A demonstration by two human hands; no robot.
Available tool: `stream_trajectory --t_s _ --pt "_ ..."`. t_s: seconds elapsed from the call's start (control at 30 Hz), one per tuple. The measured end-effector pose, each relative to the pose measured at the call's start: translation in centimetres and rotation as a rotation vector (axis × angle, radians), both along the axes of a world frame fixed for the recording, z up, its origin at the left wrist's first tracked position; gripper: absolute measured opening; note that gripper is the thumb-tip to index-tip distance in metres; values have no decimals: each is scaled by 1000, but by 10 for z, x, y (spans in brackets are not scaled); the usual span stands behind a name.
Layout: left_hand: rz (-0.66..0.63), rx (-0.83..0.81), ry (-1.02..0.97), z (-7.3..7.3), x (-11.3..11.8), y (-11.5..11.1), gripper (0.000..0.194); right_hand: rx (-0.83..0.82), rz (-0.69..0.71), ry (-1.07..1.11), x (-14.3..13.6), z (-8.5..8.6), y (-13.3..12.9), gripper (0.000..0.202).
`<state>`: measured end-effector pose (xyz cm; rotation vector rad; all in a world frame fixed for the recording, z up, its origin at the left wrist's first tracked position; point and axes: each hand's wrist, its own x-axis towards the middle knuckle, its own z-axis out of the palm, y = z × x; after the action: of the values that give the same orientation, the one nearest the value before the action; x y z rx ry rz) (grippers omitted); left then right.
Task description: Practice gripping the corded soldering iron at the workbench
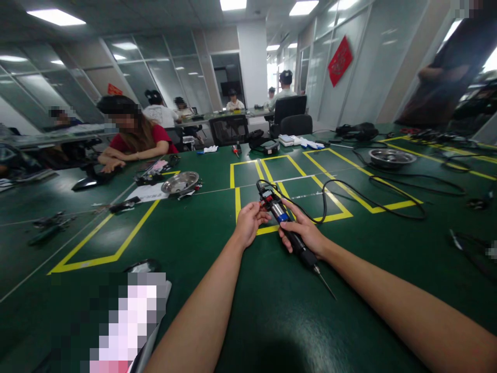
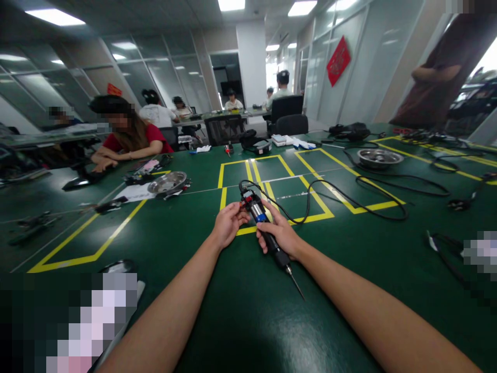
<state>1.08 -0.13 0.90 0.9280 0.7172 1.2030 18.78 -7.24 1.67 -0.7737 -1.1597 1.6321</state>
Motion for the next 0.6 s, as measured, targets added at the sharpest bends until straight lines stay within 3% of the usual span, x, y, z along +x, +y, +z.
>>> stream_trajectory --t_s 0.6 --pt "-15 19 1 -3 -3 1 16 3 -3 6 -2 1 -1 91"
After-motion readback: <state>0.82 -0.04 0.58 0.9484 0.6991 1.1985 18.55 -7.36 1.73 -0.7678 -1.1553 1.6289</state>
